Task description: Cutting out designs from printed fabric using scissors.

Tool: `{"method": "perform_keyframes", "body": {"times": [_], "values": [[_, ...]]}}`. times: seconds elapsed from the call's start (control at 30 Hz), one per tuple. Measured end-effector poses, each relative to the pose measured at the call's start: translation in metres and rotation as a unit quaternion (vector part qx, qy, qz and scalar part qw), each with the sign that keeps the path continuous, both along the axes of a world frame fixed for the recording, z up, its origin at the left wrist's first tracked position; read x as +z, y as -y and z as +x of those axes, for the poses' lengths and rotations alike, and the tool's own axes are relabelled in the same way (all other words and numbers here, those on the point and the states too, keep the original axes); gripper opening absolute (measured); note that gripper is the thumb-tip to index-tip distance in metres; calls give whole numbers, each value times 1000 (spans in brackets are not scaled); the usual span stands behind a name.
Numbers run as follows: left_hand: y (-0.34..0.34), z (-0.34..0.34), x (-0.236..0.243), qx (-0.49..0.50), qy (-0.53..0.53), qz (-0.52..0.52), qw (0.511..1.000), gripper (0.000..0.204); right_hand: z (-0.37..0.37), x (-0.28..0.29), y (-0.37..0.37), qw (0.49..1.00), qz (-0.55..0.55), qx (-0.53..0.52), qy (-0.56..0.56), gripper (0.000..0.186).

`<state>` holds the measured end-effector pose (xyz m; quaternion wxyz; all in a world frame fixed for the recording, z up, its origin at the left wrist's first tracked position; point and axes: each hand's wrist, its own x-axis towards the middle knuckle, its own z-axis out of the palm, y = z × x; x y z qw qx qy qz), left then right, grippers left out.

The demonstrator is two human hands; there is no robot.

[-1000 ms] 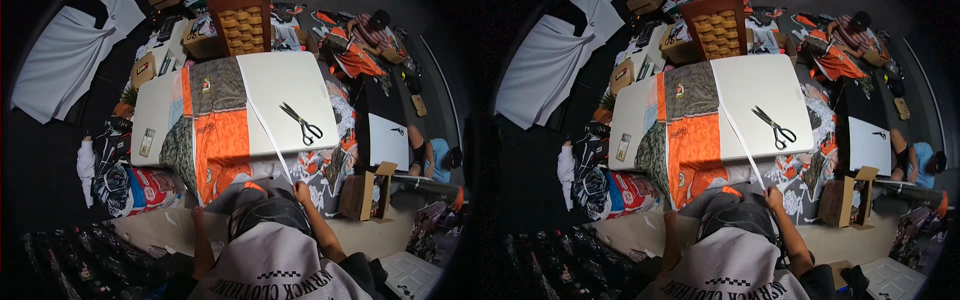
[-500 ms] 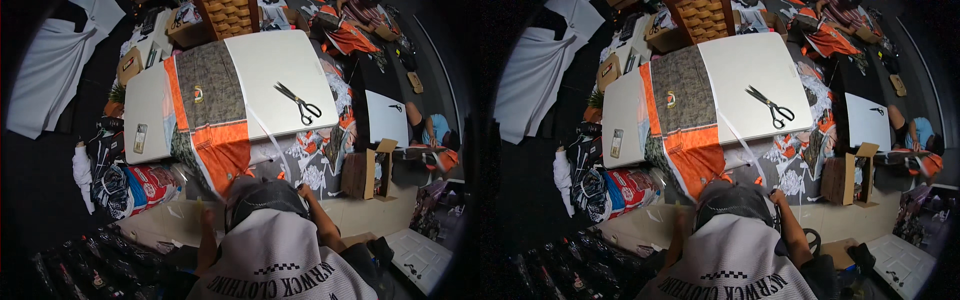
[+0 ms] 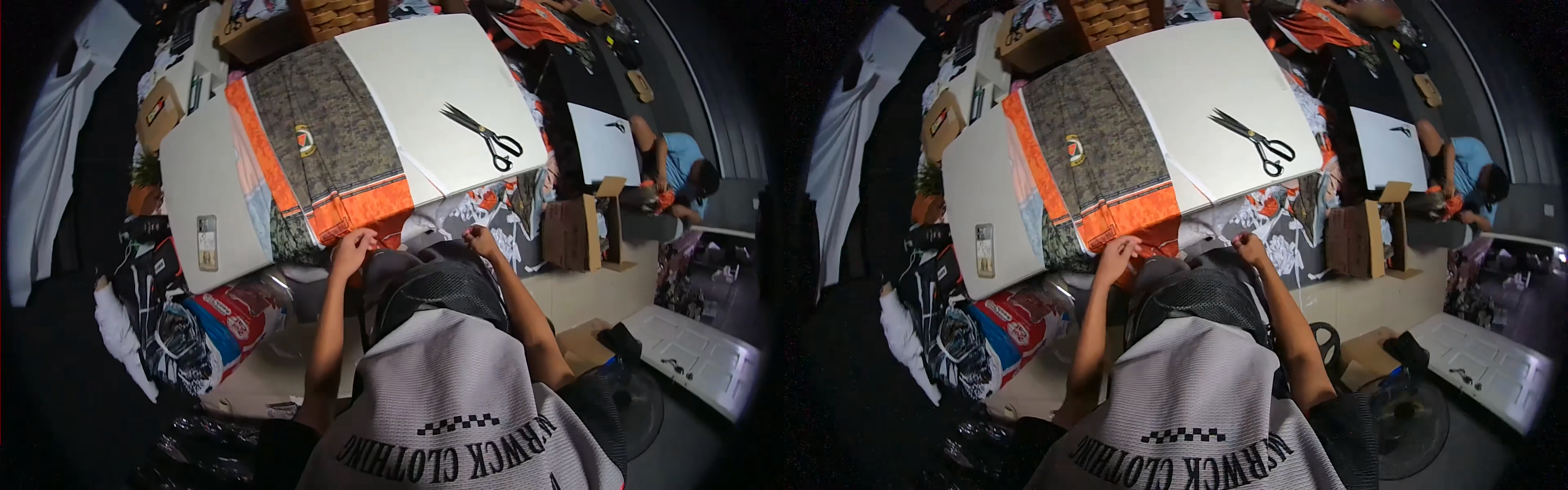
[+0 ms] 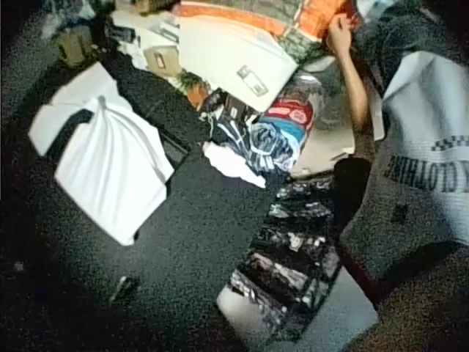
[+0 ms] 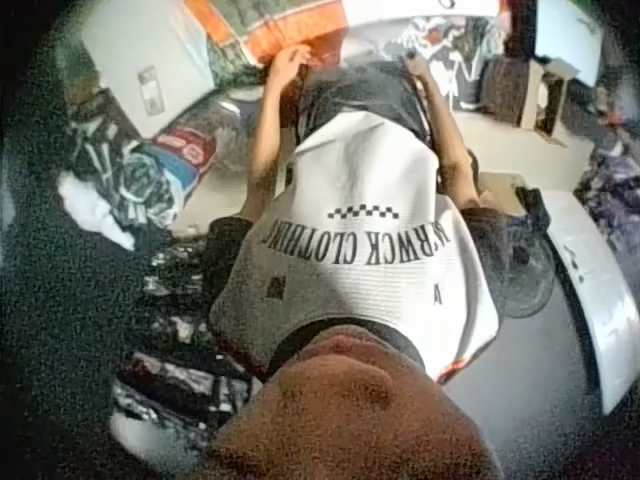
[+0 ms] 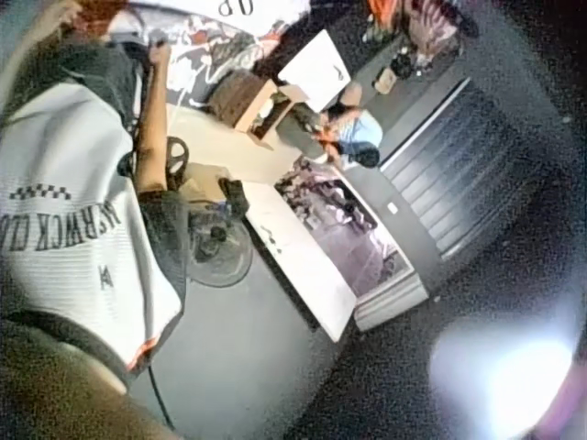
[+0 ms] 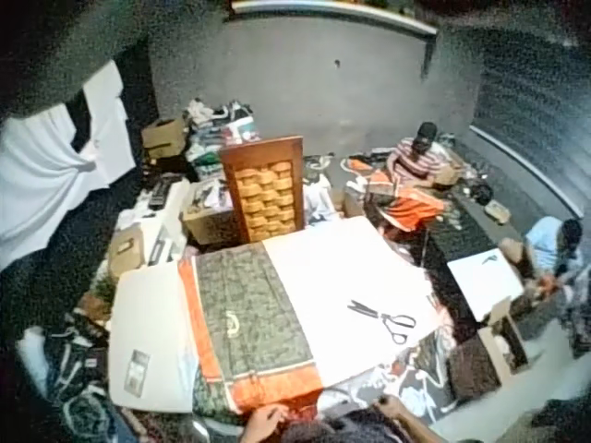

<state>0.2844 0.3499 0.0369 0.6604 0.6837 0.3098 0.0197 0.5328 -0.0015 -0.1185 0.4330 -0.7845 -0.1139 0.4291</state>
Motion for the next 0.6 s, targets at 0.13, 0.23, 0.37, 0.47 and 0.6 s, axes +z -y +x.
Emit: {"method": "perform_keyframes", "body": {"times": [0.13,0.23,0.37,0.47,0.6], "values": [[-10,59,51,-126,74,241,960,29,-3,26,12,1000,15,0,8,20],[-1,81,27,-144,91,421,891,45,-2,36,20,988,-72,113,79,15],[29,90,8,-206,8,441,873,55,20,69,2,974,-102,145,144,16],[42,93,9,-236,-36,439,866,59,64,126,-30,968,-91,66,225,18],[50,103,18,-241,-79,432,866,61,118,179,-74,939,16,9,344,20]]}}
